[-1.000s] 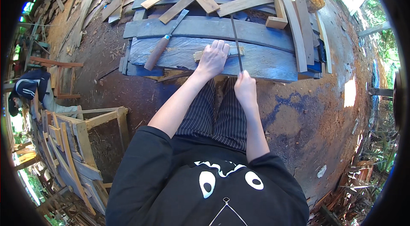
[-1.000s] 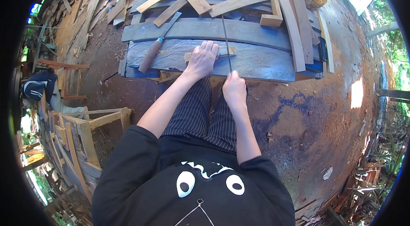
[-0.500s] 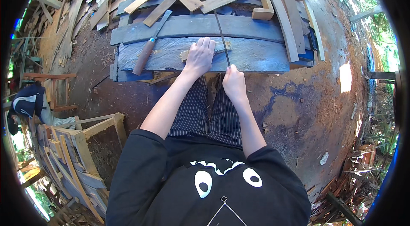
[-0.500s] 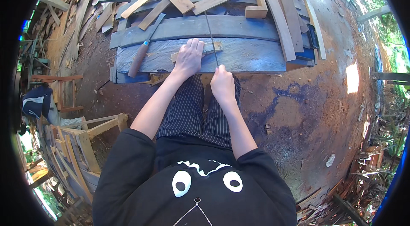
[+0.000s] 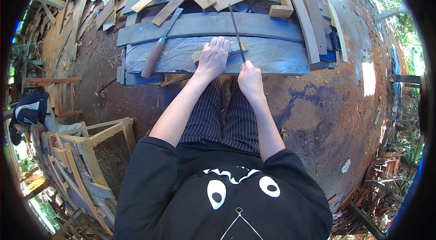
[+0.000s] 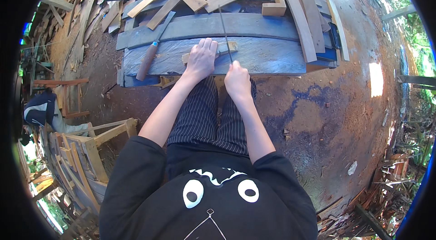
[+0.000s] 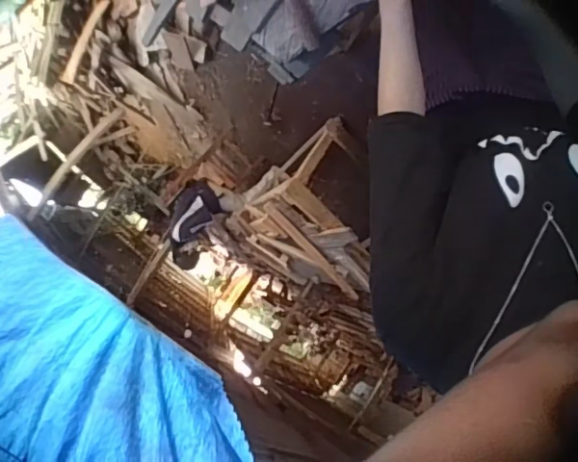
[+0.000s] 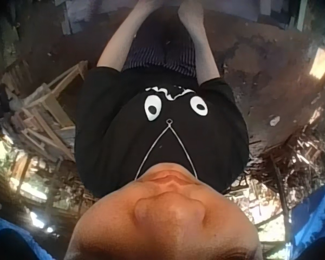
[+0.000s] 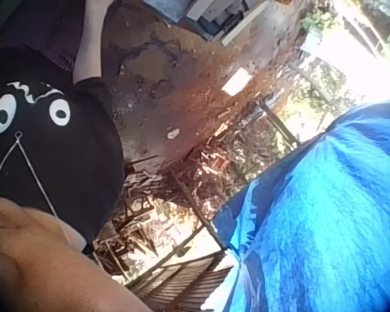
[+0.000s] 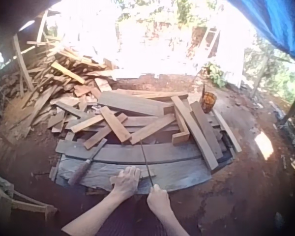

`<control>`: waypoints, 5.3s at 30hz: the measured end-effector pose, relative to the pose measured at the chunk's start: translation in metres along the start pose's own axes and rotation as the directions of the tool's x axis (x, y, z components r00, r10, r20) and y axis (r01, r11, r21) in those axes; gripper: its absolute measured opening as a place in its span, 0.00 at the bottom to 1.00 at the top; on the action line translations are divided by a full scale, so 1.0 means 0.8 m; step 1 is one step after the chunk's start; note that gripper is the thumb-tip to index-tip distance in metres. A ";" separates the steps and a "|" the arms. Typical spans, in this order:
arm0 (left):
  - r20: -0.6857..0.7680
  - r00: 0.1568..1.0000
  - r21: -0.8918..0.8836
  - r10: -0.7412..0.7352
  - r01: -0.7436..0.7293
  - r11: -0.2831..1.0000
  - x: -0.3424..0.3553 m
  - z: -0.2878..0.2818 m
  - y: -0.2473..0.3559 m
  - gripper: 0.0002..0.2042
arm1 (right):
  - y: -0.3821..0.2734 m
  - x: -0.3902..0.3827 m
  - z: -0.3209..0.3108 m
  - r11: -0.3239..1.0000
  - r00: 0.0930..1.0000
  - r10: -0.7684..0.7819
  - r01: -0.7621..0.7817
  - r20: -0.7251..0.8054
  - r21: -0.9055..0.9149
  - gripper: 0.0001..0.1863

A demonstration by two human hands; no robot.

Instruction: The person holds a small piece of wood on a wooden workbench and cuts through it using a saw blade.

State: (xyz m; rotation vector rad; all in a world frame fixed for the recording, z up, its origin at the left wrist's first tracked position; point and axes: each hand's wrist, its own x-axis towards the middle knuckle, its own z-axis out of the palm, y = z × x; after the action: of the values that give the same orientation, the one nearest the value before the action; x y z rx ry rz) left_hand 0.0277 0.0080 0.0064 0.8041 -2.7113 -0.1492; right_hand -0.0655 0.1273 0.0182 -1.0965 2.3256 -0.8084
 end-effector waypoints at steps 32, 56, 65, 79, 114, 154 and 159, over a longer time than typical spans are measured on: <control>-0.014 0.999 -0.007 -0.033 0.032 0.999 0.002 -0.001 0.000 0.12 | 0.014 -0.041 -0.011 0.999 0.999 -0.036 0.036 0.004 0.016 0.10; -0.093 0.995 0.016 0.029 -0.028 0.999 0.002 0.004 0.000 0.10 | 0.022 -0.018 -0.005 0.997 0.997 -0.080 0.080 -0.019 0.016 0.10; -0.064 0.998 0.065 -0.029 0.033 0.997 -0.002 0.006 0.001 0.10 | 0.029 -0.087 -0.027 0.998 0.997 0.045 -0.049 0.070 0.046 0.09; -0.073 0.997 0.033 -0.031 0.033 0.999 -0.002 0.004 0.000 0.10 | 0.016 -0.071 -0.016 1.000 1.000 0.021 -0.021 0.000 -0.013 0.10; -0.028 0.998 0.024 -0.065 0.065 0.998 -0.003 0.002 0.000 0.12 | 0.035 -0.098 -0.035 0.997 0.988 0.075 -0.076 0.134 0.002 0.10; -0.099 0.991 0.051 -0.094 0.099 0.994 -0.008 0.007 0.009 0.08 | 0.024 -0.067 -0.015 1.000 0.999 0.006 -0.006 0.042 -0.017 0.11; -0.099 0.991 0.042 -0.091 0.096 0.994 -0.010 0.003 0.006 0.08 | 0.020 -0.101 -0.034 0.999 0.998 0.010 -0.008 0.067 -0.037 0.10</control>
State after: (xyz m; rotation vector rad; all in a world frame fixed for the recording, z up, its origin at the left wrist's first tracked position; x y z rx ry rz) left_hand 0.0310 0.0161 0.0031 0.9282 -2.5957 -0.0655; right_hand -0.0432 0.2085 0.0384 -1.1105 2.2959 -0.7172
